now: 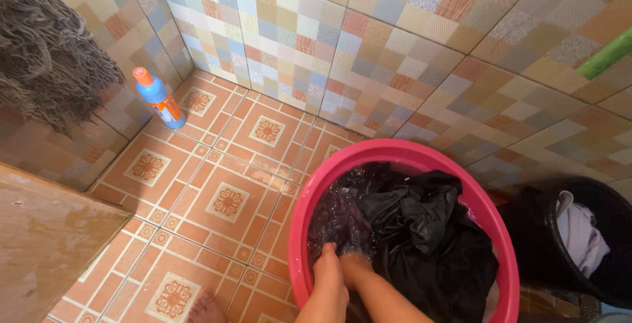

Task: The person washes dark-colored clothes by hand in a pink basin filled with soapy water. They scrub and rinse the garments, then transfer them into a black bucket nearby.

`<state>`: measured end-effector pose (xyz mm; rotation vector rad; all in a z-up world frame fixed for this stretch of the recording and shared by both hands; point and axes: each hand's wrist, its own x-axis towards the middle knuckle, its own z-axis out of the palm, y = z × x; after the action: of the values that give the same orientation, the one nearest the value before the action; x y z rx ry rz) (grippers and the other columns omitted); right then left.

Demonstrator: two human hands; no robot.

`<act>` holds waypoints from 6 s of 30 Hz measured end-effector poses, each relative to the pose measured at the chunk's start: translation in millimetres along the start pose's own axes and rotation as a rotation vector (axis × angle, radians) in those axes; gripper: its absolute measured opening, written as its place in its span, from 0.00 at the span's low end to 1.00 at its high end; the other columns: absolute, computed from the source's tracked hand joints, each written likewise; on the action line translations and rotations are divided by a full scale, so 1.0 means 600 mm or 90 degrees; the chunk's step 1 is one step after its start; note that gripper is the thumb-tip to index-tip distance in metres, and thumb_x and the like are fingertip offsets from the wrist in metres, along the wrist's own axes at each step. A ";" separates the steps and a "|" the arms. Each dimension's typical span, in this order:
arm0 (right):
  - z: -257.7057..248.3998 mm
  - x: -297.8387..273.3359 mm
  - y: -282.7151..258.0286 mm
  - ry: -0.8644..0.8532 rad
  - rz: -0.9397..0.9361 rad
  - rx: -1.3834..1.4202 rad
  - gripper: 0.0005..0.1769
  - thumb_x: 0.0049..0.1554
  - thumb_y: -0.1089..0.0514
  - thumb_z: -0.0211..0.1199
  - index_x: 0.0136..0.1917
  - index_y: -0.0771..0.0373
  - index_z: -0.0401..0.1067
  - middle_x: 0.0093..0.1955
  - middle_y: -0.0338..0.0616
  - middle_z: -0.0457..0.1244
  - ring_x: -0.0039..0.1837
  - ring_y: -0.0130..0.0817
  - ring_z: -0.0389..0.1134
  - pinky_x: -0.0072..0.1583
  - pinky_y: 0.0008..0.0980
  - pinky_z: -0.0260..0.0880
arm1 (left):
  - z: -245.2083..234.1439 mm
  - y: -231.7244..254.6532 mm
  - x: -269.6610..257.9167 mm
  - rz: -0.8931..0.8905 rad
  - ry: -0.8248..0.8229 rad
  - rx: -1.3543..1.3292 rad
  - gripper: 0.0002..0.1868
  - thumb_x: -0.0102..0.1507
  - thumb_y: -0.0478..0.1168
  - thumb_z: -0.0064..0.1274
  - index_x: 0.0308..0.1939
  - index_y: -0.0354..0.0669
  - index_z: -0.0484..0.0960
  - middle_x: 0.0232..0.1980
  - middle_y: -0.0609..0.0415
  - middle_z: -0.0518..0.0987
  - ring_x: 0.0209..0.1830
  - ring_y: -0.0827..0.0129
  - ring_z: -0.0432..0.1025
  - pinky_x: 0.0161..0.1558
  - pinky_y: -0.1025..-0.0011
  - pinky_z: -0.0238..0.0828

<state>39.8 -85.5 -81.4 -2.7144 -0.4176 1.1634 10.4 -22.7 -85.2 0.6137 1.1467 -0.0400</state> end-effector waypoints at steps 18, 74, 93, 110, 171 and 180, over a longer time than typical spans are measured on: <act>-0.291 -0.370 0.117 0.176 -0.151 0.426 0.73 0.34 0.65 0.79 0.83 0.42 0.40 0.84 0.36 0.39 0.78 0.44 0.50 0.63 0.43 0.65 | 0.117 0.137 -0.329 0.242 -0.409 0.177 0.26 0.62 0.55 0.51 0.48 0.33 0.83 0.49 0.41 0.84 0.52 0.56 0.76 0.55 0.62 0.70; 0.016 -0.030 0.015 0.145 -0.105 -0.244 0.16 0.60 0.62 0.61 0.62 0.59 0.68 0.59 0.52 0.61 0.61 0.51 0.64 0.63 0.48 0.63 | -0.014 0.028 -0.014 0.084 -0.023 0.146 0.28 0.63 0.49 0.49 0.63 0.36 0.75 0.61 0.44 0.81 0.62 0.58 0.72 0.63 0.61 0.64; -0.285 -0.433 0.005 -0.134 -0.216 0.733 0.17 0.56 0.64 0.61 0.59 0.69 0.71 0.47 0.39 0.64 0.49 0.24 0.64 0.54 0.28 0.66 | 0.040 0.081 -0.120 -0.339 -0.290 -0.195 0.23 0.64 0.54 0.59 0.53 0.40 0.78 0.47 0.44 0.84 0.37 0.55 0.77 0.42 0.58 0.76; -0.203 -0.307 -0.033 -0.020 -0.746 1.236 0.47 0.52 0.35 0.69 0.74 0.60 0.57 0.68 0.68 0.56 0.68 0.61 0.59 0.67 0.54 0.61 | 0.078 0.118 -0.339 -0.507 -0.738 0.027 0.36 0.56 0.51 0.65 0.66 0.44 0.76 0.62 0.45 0.81 0.63 0.51 0.73 0.64 0.48 0.64; -0.023 -0.054 -0.024 0.158 -0.078 0.334 0.21 0.44 0.59 0.67 0.53 0.58 0.77 0.52 0.46 0.71 0.55 0.40 0.71 0.58 0.37 0.72 | 0.009 0.134 -0.102 0.491 0.149 0.224 0.17 0.61 0.37 0.49 0.52 0.32 0.75 0.50 0.41 0.79 0.48 0.56 0.76 0.54 0.61 0.72; -0.335 -0.328 -0.076 0.260 -0.180 0.892 0.23 0.43 0.71 0.66 0.55 0.67 0.74 0.47 0.44 0.71 0.47 0.33 0.72 0.54 0.34 0.73 | 0.023 0.154 -0.169 0.133 -0.052 0.254 0.29 0.61 0.53 0.52 0.65 0.51 0.73 0.65 0.47 0.76 0.65 0.55 0.70 0.63 0.61 0.65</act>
<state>47.7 -111.1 202.0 -1.4885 0.0964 0.4354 9.2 20.0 45.5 1.0743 0.9955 -0.1151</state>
